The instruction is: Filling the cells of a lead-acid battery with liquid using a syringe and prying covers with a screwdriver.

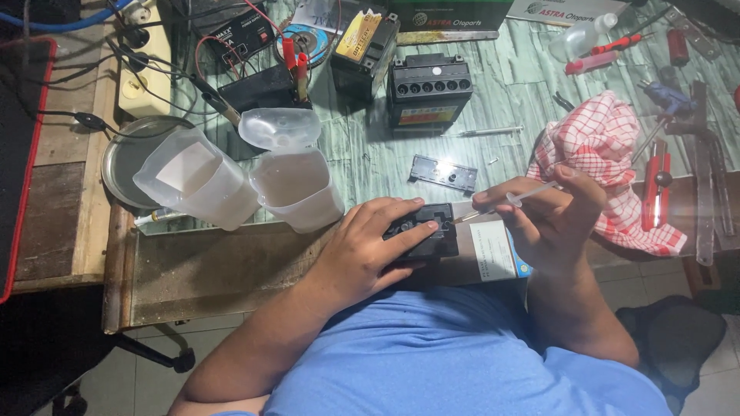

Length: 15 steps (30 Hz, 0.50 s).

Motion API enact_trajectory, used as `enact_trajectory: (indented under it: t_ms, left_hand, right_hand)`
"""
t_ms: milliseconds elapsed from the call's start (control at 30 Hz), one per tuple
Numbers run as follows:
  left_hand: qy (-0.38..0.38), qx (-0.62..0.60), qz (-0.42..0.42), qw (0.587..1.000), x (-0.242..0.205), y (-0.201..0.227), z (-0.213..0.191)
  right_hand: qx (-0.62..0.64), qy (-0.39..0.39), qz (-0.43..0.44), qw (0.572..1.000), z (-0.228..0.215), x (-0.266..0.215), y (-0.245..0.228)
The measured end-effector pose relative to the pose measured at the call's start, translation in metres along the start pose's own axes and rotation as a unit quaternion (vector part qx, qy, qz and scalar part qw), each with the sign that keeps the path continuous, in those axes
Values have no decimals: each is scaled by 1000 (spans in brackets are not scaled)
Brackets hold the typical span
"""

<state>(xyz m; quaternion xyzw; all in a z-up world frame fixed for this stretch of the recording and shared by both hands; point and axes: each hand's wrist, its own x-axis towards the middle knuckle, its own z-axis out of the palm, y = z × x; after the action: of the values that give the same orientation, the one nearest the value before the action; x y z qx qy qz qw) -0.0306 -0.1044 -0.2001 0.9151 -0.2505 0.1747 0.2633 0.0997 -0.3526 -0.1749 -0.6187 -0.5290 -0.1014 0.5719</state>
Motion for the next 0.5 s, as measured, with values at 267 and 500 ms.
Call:
enact_trajectory:
  t_ms: [267, 500]
  left_hand:
    - [2, 10, 6, 1000, 0, -1, 0]
    - [6, 8, 15, 1000, 0, -2, 0]
  right_hand:
    - [7, 9, 6, 1000, 1, -1, -2]
    - [3, 31, 21, 999, 4, 4, -8]
